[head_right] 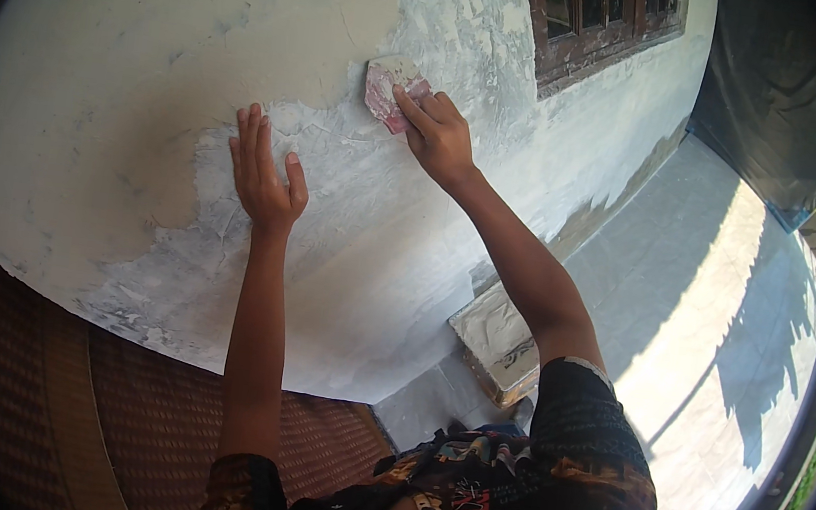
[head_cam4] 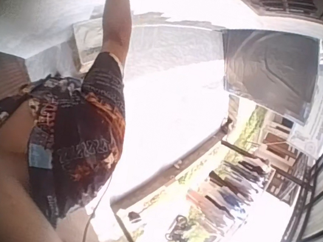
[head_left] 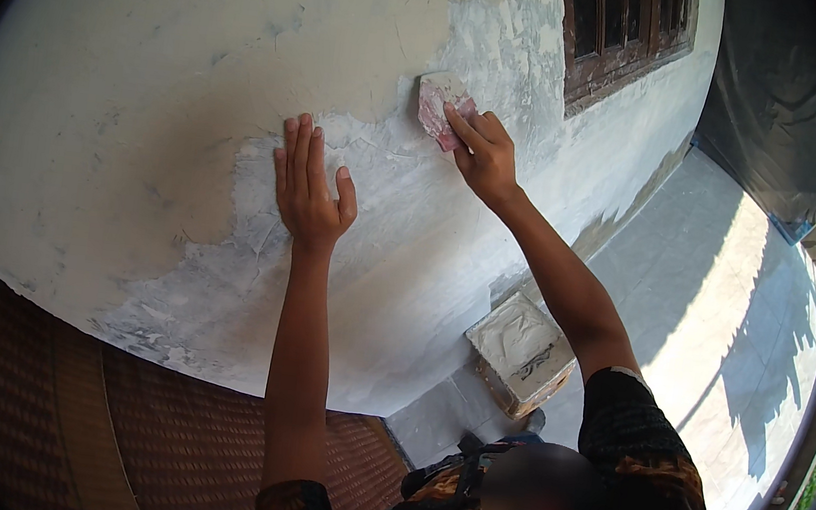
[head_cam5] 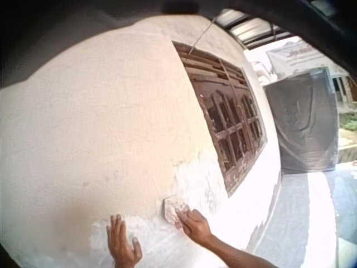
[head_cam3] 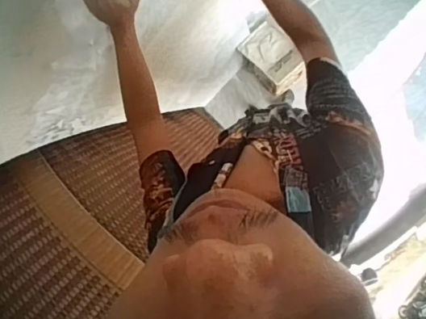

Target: The person applies wall putty to an exterior wall with a putty knife, using a plastic board to hold the putty.

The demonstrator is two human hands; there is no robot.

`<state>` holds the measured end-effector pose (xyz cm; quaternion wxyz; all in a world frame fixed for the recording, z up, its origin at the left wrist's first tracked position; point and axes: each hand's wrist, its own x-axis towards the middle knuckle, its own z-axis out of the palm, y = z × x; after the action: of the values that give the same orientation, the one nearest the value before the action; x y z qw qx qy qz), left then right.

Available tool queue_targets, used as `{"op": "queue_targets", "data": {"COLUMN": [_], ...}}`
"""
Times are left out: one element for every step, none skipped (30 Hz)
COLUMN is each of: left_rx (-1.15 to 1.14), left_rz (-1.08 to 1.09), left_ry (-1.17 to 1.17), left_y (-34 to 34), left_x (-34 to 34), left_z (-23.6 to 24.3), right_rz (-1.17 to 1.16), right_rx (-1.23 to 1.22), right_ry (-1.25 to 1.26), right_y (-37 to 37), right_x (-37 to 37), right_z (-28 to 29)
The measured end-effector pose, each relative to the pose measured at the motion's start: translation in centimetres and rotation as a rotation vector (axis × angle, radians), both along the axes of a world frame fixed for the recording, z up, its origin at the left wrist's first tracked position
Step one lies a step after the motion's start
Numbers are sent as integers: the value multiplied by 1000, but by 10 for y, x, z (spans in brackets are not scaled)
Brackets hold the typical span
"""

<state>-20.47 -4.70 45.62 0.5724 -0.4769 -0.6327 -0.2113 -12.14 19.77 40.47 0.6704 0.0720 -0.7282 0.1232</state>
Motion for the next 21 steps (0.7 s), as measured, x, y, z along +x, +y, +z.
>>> {"op": "queue_targets", "data": {"left_rx": [-2, -4, 2, 9, 10, 9, 5, 6, 7, 8, 8, 1, -8, -6, 0, 5, 3, 6, 9, 8, 20], "left_rz": [-2, -5, -9, -13, -18, -14, 0, -1, -5, -6, -4, -3, -4, -4, -6, -11, -11, -7, -1, 1, 8], "left_ry": [2, 3, 5, 9, 12, 13, 16, 19, 15, 11, 13, 8, 1, 1, 8, 14, 13, 14, 15, 16, 23], "left_y": [2, 2, 1, 0, 2, 3, 0, 0, 1, 0, -1, 0, 1, 2, 2, 4, 3, 1, 0, 0, 0], "left_x": [0, 0, 0, 0, 0, 1, 0, -1, -1, -2, -2, 0, 0, -1, -2, -1, -1, -1, -1, 0, 0], "left_z": [0, 1, 1, 2, 2, 1, 1, 0, 0, -1, 0, 0, 0, 0, -1, 0, 0, 1, 2, 1, 1], "right_rz": [-9, -35, -62, -80, -85, -113, -130, -77, -79, -71, -63, -35, -8, 35, 34, 25, 22, 31, 33, 13, -8], "right_rx": [2, 12, 23, 24, 26, 50, 72, 78, 79, 60, 41, 17, -8, -20, -18, -45, -74, -119, -121, -83, -43], "right_ry": [0, 51, 101, 127, 130, 111, 95, 88, 91, 32, -28, -71, -115, -90, -90, -17, 55, 84, 82, 115, 150], "right_y": [5, 9, 13, 17, 22, 27, 26, 24, 21, 19, 16, 14, 9, 8, 11, 14, 13, 13, 13, 14, 13], "right_x": [4, 4, 4, 0, -6, -10, -16, -20, -20, -17, -13, -7, 3, 7, 4, 7, 7, 6, 4, 1, -2], "right_z": [12, 34, 55, 71, 77, 82, 84, 75, 60, 39, 19, -2, -12, -17, -15, 1, 18, 40, 62, 82, 93]}}
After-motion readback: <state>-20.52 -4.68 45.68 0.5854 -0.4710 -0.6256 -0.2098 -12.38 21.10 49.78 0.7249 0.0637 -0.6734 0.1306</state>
